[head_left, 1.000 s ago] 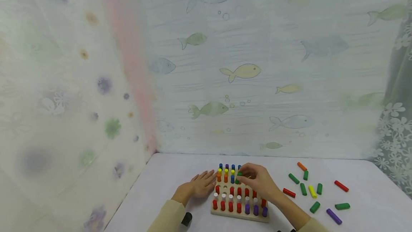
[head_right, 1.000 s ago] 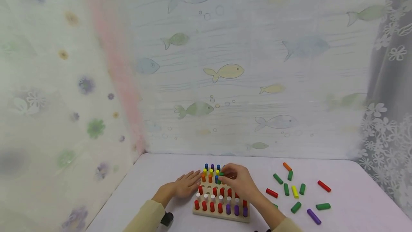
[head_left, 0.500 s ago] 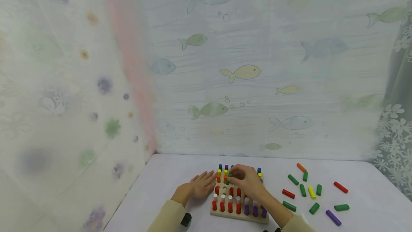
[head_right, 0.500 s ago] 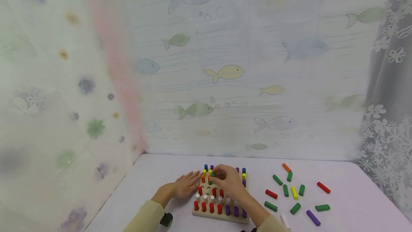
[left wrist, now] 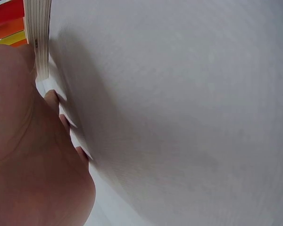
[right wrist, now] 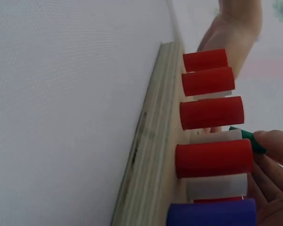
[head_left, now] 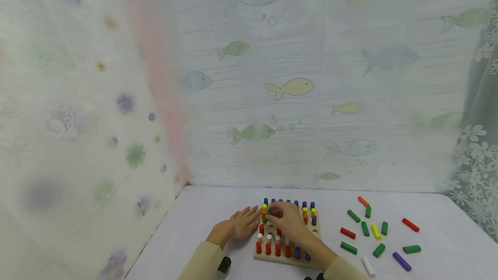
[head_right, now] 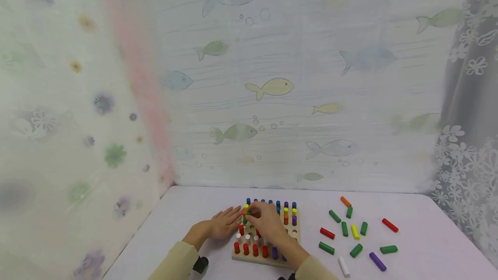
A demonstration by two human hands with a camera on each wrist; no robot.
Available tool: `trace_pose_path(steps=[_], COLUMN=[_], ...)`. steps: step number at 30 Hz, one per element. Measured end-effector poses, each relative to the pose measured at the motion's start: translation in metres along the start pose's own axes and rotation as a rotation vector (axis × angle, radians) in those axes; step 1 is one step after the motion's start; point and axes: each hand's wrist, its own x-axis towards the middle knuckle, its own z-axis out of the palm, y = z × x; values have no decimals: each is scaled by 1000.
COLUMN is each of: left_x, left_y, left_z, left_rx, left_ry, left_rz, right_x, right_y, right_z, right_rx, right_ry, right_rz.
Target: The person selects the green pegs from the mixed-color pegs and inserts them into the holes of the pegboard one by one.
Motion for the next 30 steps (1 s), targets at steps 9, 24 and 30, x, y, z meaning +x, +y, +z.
trace_pose_path(steps=[9,24,30], left_x=[-1,14,20], left_y=[0,-16,-23], left_z=[-1,15,21], left_rx=[-14,-55,-60], left_ry=[5,15,25], left_rz=[4,20,22], right_x=[4,4,3], right_y=[8,12,11], right_z=[11,16,16], right_rx=[-61,-119,-140], right_ry=[-23,-44,-62], right_rz=[1,5,-7])
